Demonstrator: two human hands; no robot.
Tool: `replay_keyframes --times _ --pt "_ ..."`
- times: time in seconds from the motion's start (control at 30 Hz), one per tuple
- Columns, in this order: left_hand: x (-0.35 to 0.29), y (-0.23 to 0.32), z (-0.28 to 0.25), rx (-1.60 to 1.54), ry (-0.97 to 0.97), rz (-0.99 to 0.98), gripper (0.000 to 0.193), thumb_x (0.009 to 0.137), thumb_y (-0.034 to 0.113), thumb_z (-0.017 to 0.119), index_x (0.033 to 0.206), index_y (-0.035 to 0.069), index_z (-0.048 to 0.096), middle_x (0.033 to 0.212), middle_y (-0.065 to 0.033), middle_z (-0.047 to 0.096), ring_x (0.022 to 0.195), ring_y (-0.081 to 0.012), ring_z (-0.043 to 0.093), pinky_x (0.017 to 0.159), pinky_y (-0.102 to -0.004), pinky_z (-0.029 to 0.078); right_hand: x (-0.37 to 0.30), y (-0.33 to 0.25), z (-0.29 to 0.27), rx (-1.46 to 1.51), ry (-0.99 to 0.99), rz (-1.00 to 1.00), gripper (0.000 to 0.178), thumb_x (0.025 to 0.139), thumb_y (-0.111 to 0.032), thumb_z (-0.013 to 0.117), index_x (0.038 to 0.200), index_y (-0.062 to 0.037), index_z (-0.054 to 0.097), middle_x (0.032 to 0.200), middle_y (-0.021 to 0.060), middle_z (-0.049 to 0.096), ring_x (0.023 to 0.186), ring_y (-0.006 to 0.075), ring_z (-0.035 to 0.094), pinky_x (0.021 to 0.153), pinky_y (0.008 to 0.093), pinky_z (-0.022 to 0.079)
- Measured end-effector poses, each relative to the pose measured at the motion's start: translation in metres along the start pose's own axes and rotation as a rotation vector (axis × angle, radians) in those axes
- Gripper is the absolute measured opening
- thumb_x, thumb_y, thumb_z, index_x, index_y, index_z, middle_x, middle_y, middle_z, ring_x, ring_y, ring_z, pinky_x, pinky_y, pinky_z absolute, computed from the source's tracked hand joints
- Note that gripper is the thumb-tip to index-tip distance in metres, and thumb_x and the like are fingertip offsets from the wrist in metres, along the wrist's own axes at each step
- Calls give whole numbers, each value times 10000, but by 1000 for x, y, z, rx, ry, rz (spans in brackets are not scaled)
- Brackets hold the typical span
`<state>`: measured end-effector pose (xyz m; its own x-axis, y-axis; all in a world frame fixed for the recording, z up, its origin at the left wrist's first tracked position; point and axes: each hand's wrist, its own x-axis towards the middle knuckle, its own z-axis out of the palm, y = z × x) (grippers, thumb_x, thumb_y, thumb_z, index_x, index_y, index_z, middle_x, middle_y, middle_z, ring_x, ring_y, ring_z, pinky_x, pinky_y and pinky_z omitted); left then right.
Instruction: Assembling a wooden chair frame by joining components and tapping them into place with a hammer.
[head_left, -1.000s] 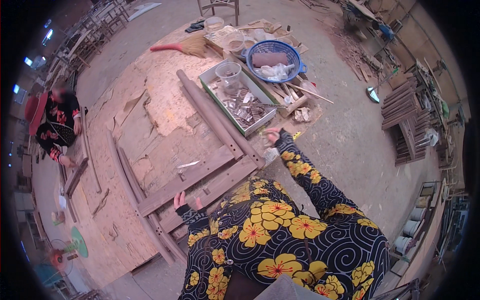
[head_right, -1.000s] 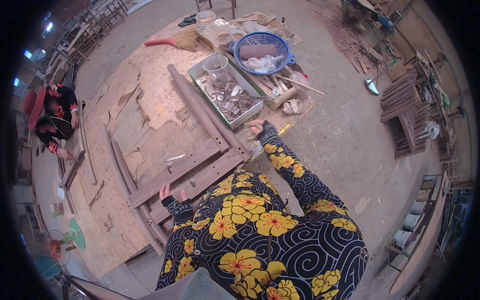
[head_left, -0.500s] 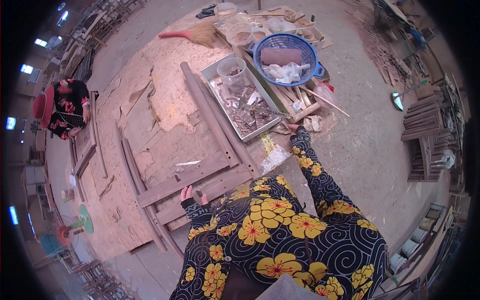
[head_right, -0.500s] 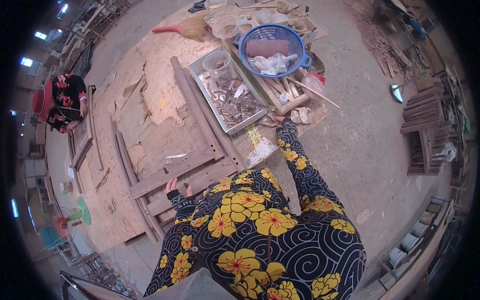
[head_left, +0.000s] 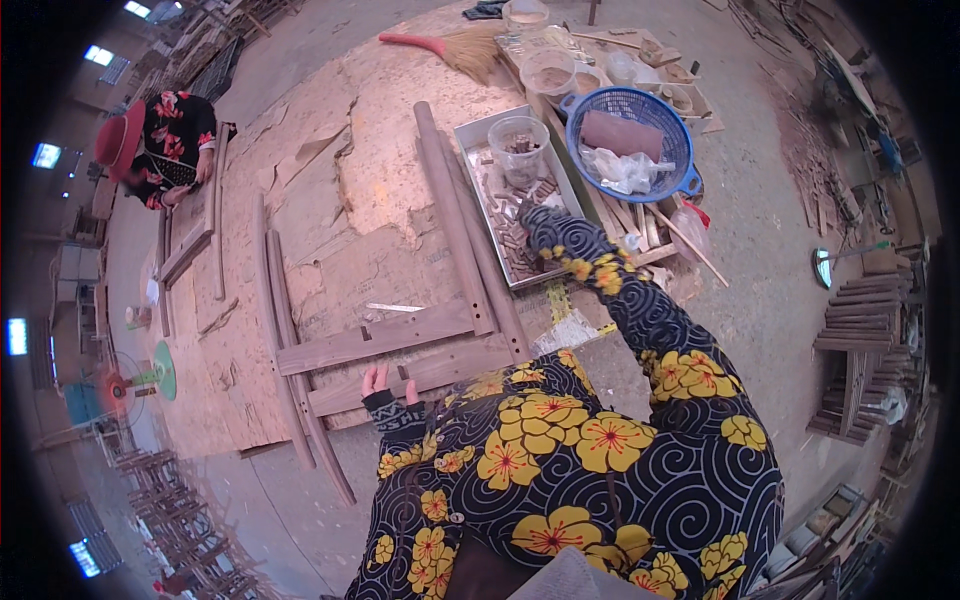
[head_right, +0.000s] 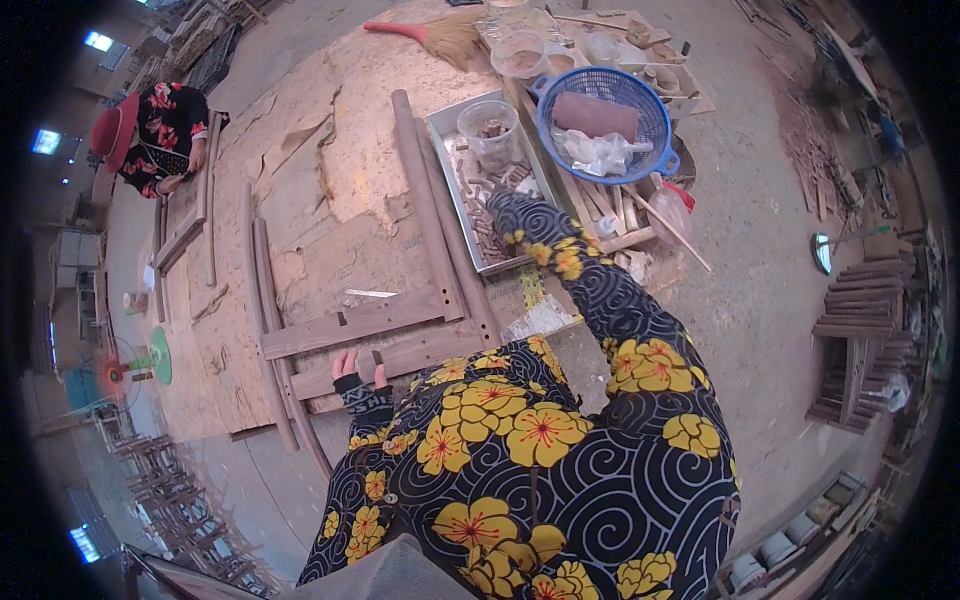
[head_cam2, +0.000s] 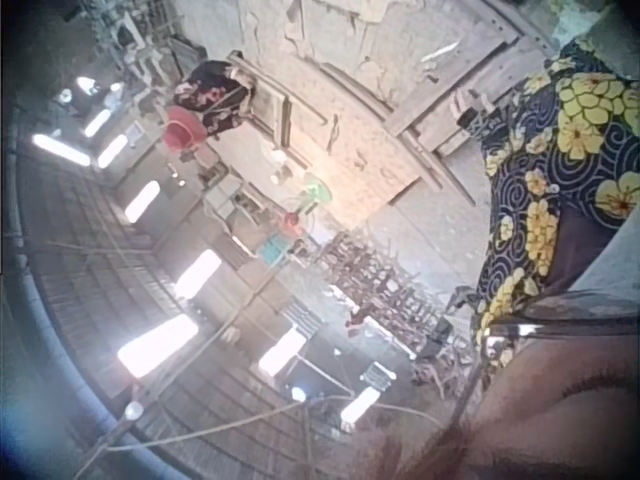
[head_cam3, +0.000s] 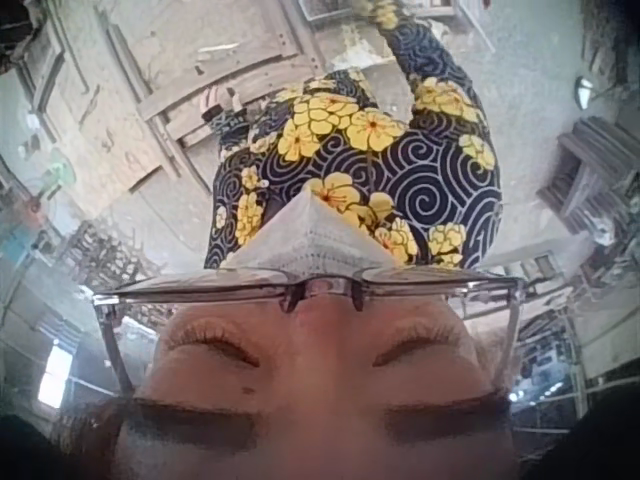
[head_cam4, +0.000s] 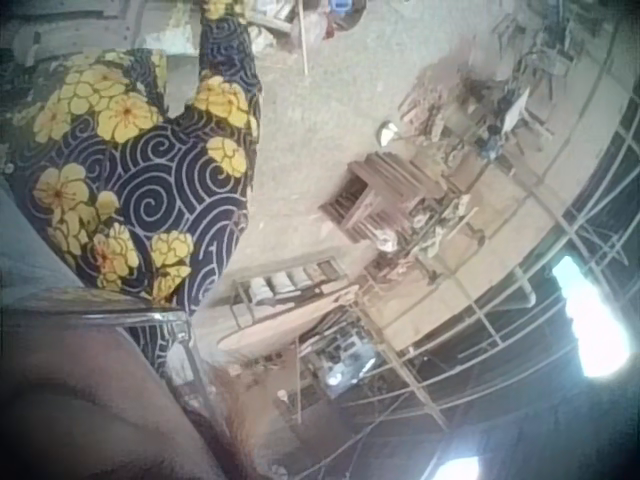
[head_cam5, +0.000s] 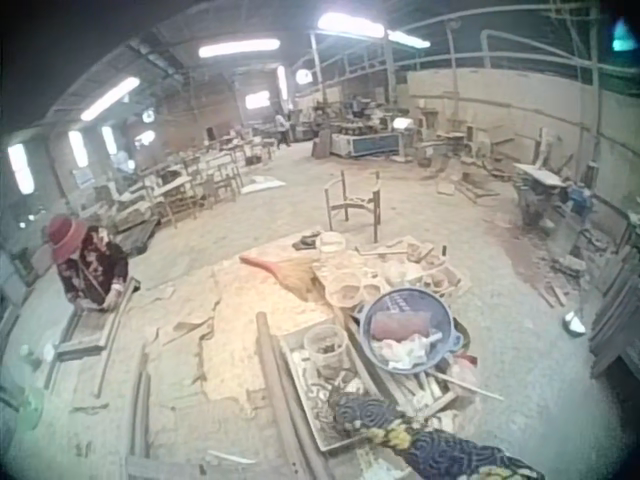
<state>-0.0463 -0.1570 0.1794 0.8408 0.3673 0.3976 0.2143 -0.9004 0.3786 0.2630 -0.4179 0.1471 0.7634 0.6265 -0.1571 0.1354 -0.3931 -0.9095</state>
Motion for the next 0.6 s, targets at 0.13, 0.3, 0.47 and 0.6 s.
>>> replay_keyframes --times 0.13,0.3,0.47,0.6 --pt "-10 -2 -4 37 25 -126 504 665 181 630 1113 35 453 1118 -179 396 1037 -312 393 885 -400 316 26 16 20 -35 -160 144 195 783 -134 494 948 -33 521 783 58 560 698 112 522 625 229 441" --pt "-16 -12 -10 71 89 -170 499 656 191 641 1100 44 467 1108 -171 406 1028 -304 402 880 -396 319 35 22 22 361 -225 308 216 786 -142 486 971 -33 508 784 64 560 694 116 527 617 231 450" --pt "3 -4 -3 -69 100 -186 458 651 187 644 1062 51 492 1069 -155 436 1015 -296 412 878 -385 318 29 24 15 716 -244 414 237 789 -149 478 994 -32 495 786 70 559 691 120 533 609 233 460" --pt "32 3 15 -506 -133 -254 266 710 144 610 948 46 541 956 -91 521 870 -202 513 777 -311 413 10 -7 32 912 -324 306 309 800 -169 438 1075 -28 430 804 98 554 671 141 550 562 246 488"
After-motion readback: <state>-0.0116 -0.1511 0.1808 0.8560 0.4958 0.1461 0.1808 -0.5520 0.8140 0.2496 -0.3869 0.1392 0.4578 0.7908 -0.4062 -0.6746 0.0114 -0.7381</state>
